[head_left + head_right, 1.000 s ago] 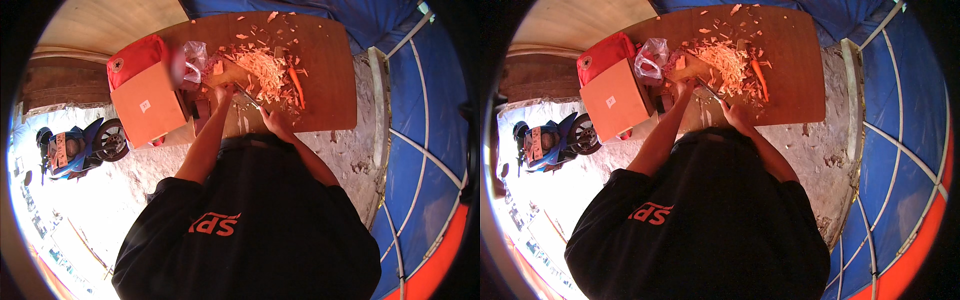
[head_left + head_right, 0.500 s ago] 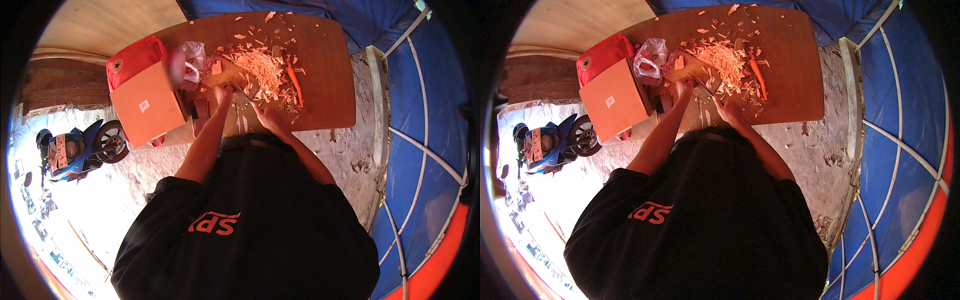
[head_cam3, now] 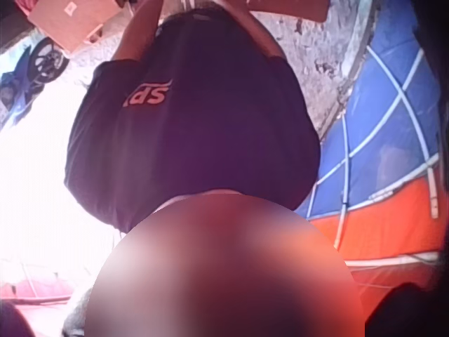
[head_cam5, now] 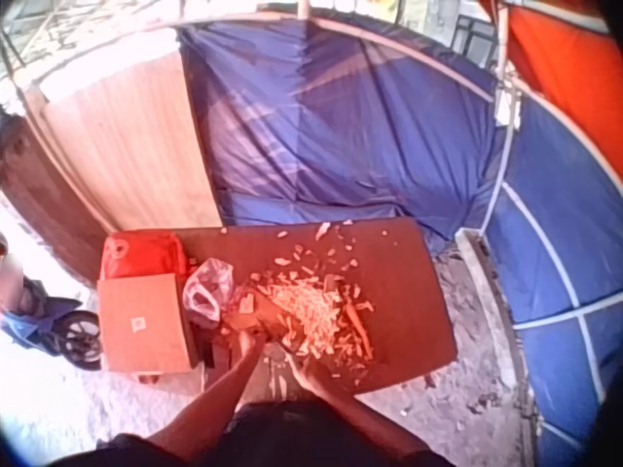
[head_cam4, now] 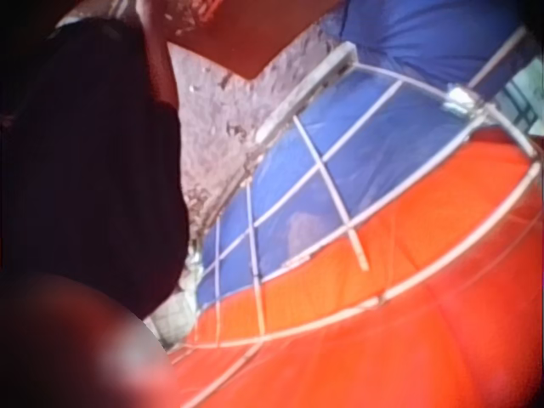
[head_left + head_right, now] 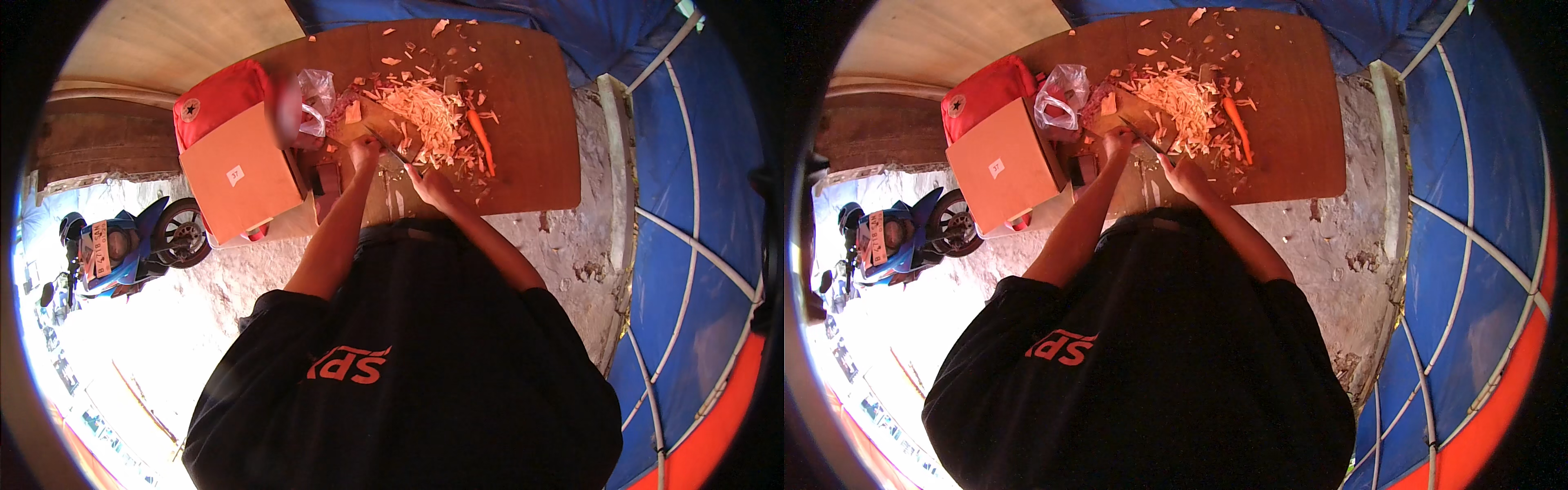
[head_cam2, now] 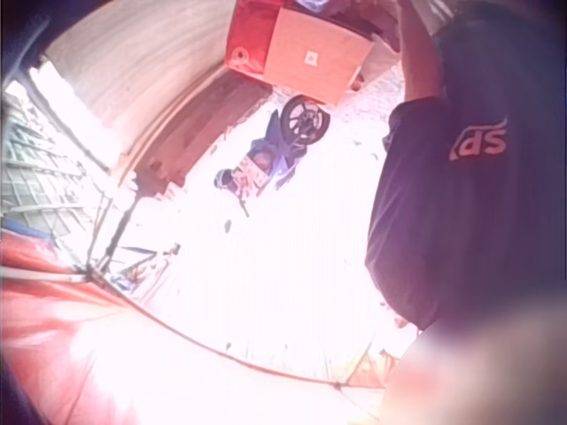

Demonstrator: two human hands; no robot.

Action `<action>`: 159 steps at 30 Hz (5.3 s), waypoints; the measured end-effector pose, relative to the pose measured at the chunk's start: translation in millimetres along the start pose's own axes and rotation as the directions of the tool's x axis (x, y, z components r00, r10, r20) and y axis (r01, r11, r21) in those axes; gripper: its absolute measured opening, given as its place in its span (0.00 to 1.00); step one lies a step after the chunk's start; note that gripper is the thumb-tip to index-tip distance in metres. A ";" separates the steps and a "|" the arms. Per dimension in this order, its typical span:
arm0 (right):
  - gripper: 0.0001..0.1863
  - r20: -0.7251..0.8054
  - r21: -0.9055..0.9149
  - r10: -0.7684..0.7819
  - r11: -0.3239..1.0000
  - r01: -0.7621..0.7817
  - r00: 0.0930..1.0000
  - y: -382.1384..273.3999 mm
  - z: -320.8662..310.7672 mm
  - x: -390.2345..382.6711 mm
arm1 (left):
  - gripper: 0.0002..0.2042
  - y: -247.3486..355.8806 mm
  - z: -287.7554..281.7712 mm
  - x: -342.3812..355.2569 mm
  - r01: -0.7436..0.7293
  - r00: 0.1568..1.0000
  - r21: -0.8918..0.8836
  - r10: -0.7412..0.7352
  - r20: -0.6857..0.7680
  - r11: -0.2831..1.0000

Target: The person carves a small block of reddish wood using a knife, repeatedly shaving off thin curls and accumulating wood shavings on a wooden table. The person holds the wood with the left hand and uses the knife with the right hand throughout the clip.

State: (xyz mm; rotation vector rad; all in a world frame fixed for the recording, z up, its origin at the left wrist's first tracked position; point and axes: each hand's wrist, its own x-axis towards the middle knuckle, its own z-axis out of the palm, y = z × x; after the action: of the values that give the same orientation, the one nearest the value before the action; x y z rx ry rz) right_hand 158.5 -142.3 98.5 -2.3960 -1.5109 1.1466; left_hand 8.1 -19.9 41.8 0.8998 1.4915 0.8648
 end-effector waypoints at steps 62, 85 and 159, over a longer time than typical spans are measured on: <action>0.48 0.004 -0.019 -0.005 1.000 0.005 1.000 10.6 -9.2 -16.9 | 0.07 -2.3 1.0 -9.1 -0.178 0.963 0.420 0.246 -0.113 0.890; 0.48 0.034 -0.151 -0.071 0.986 0.075 0.997 44.2 4.6 -6.0 | 0.07 -17.4 -2.8 4.5 -0.087 0.995 0.207 0.096 -0.031 0.975; 0.49 0.044 -0.034 0.006 0.999 -0.005 0.999 27.5 -26.7 -29.5 | 0.08 -9.9 -7.0 -0.5 -0.183 0.976 0.431 0.216 -0.030 0.884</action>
State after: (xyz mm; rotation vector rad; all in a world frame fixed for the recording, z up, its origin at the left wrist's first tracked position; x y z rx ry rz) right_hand 188.9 -172.0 121.6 -2.4131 -1.5499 1.1930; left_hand 0.5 -24.9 33.8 1.3775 1.7129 0.7353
